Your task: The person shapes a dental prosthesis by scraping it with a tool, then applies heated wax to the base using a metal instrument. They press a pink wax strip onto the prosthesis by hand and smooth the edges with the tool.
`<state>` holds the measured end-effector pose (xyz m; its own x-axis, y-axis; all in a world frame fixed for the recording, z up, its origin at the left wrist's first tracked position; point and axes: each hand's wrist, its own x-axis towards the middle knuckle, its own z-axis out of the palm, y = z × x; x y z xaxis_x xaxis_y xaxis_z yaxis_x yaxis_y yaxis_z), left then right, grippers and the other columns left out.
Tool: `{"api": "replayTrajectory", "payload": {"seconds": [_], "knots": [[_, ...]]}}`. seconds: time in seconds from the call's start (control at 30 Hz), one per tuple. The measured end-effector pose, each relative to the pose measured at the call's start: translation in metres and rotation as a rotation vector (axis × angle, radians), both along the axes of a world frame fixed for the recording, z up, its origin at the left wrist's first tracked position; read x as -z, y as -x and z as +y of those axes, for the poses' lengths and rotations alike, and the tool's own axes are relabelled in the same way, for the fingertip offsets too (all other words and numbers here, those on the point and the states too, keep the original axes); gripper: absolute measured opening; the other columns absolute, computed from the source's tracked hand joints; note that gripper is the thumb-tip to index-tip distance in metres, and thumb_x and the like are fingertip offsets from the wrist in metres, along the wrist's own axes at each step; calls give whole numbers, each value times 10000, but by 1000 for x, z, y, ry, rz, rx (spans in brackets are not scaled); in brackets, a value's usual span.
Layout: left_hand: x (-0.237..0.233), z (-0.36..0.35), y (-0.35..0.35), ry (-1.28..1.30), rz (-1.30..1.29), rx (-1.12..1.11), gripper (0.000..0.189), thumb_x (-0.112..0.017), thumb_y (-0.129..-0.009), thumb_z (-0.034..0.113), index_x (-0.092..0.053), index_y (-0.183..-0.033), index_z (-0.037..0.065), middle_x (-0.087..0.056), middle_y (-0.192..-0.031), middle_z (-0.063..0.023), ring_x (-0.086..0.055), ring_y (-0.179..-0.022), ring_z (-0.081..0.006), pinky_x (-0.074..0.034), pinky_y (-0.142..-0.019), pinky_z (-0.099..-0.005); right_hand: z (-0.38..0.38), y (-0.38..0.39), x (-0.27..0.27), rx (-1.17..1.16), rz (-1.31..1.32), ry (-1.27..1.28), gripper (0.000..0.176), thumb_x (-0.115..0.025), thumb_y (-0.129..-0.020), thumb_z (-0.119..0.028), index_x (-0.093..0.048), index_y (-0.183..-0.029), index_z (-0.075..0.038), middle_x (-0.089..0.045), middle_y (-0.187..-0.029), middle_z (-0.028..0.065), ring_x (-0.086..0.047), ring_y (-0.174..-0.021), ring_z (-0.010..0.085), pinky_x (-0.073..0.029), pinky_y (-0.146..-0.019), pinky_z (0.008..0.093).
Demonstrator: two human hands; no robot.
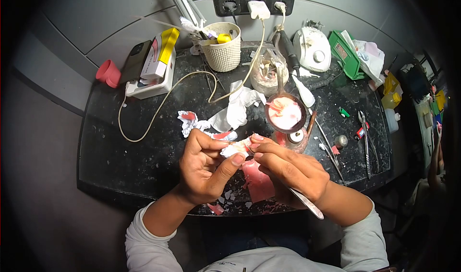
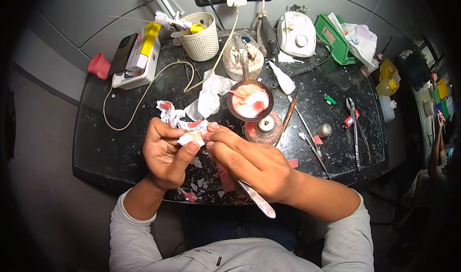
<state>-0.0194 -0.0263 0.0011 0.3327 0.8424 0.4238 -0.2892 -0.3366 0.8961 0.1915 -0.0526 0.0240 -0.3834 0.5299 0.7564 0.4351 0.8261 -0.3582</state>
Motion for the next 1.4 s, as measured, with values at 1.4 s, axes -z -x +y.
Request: {"api": "replayTrajectory", "payload": {"seconds": [1.4], "knots": [[14,50,17,-371,87,-400,204,-526,-983,37,-440,-1163,-8,-658,-986,-172,-653,-808,-162,-542,-674,-272,-123,21,-34,-109,34,17,220,-694,-863,29,-642,-1075,48,-657,-1153,240,-721,-860,273,-604,-694,308]]}}
